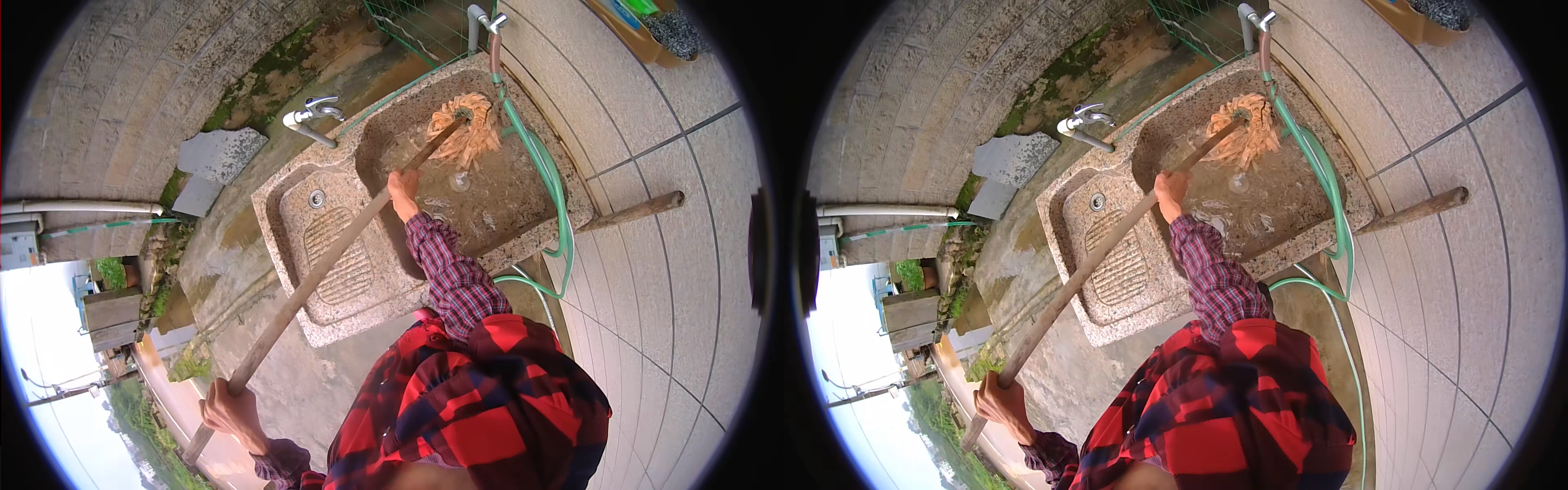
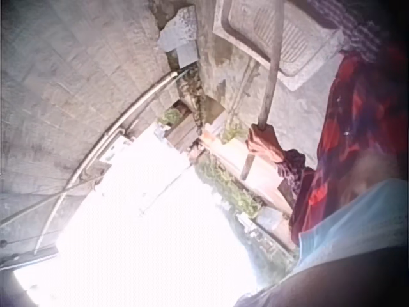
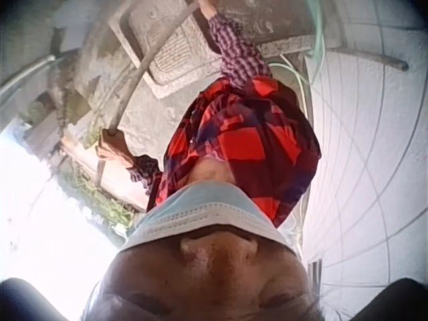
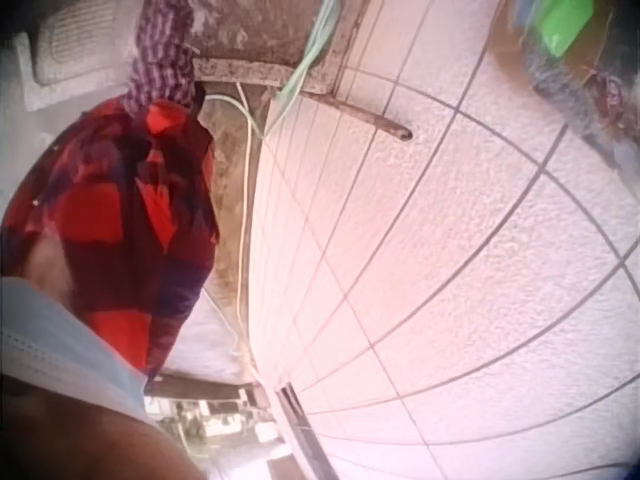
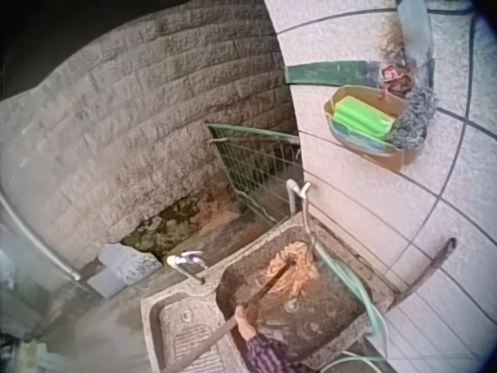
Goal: The person is washing a mop in an outdoor stone sink using water from a hose.
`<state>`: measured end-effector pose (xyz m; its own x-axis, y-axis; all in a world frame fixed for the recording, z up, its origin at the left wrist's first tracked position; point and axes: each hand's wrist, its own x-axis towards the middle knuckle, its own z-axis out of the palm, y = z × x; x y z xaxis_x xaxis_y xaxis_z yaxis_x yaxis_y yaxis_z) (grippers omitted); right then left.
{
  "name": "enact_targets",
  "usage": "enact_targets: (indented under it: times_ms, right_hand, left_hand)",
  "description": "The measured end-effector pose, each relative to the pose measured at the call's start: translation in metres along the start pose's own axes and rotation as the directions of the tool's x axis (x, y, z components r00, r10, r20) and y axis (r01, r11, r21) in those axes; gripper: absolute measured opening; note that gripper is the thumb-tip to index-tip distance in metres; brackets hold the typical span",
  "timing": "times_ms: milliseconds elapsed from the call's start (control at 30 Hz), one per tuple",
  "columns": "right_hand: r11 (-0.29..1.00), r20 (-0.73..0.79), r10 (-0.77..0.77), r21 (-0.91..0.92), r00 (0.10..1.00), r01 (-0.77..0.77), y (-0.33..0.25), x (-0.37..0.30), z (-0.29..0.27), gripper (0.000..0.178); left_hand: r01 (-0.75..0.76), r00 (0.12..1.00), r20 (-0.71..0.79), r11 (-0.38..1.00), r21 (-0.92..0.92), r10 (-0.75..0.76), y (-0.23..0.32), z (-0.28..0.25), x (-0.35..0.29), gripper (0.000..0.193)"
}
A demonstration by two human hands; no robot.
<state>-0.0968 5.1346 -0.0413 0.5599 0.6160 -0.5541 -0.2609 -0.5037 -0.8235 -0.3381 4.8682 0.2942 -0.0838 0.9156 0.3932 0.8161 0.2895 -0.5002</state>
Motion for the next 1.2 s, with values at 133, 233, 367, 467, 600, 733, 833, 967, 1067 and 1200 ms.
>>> enact_targets:
  times_ms: [133, 233, 367, 467, 600, 733, 833, 967, 1067, 1200]
  right_hand:
    - [0.984, 0.073, 0.128, 0.115, 0.989, -0.136, -0.028, -0.028, -0.013, 0.043]
    - [0.917, 0.117, 0.12, 0.367, 0.986, -0.155, -0.002, -0.01, -0.027, 0.033]
    - [0.336, 0.56, -0.082, 0.795, 0.825, -0.506, 0.003, -0.043, -0.049, 0.015]
    - [-0.13, 0.742, -0.233, 0.617, 0.629, -0.776, 0.016, -0.063, -0.039, 0.023]
    - [0.204, 0.701, 0.01, 0.696, 0.713, -0.688, -0.024, -0.128, -0.015, 0.028]
    - [0.397, 0.603, 0.062, 0.716, 0.795, -0.574, -0.044, -0.165, -0.02, 0.026]
    - [0.523, 0.581, -0.009, 0.697, 0.814, -0.491, -0.043, -0.17, -0.023, 0.021]
    - [0.802, 0.47, -0.152, 0.573, 0.87, -0.17, -0.051, -0.179, -0.032, 0.026]
    - [0.896, 0.385, -0.407, 0.342, 0.828, 0.282, -0.023, -0.129, -0.02, 0.032]
    - [0.951, 0.194, -0.307, 0.023, 0.932, 0.308, 0.018, -0.055, -0.01, 0.033]
  left_hand:
    - [-0.015, 0.966, -0.258, 0.998, -0.068, -0.004, 0.014, 0.003, -0.003, 0.012]
    - [-0.194, 0.917, -0.349, 0.98, 0.033, 0.193, -0.001, 0.0, -0.022, 0.008]
    - [-0.242, 0.863, -0.403, 0.95, 0.2, 0.305, -0.056, -0.037, -0.037, 0.022]
    - [-0.133, 0.792, -0.555, 0.959, 0.25, 0.254, -0.101, -0.037, -0.05, 0.03]
    - [0.198, 0.889, -0.442, 0.971, 0.131, -0.122, -0.146, 0.03, -0.103, 0.037]
    - [0.28, 0.96, 0.0, 0.959, -0.032, -0.28, -0.173, 0.12, -0.176, 0.022]
    - [0.31, 0.933, 0.245, 0.936, -0.167, -0.265, -0.16, 0.141, -0.201, 0.023]
    - [0.375, 0.815, 0.551, 0.888, -0.266, -0.179, -0.161, 0.148, -0.198, 0.025]
    - [0.379, 0.761, 0.648, 0.812, -0.443, -0.002, -0.17, 0.13, -0.154, 0.033]
    - [0.269, 0.918, 0.381, 0.88, -0.391, -0.111, -0.101, 0.067, -0.078, 0.024]
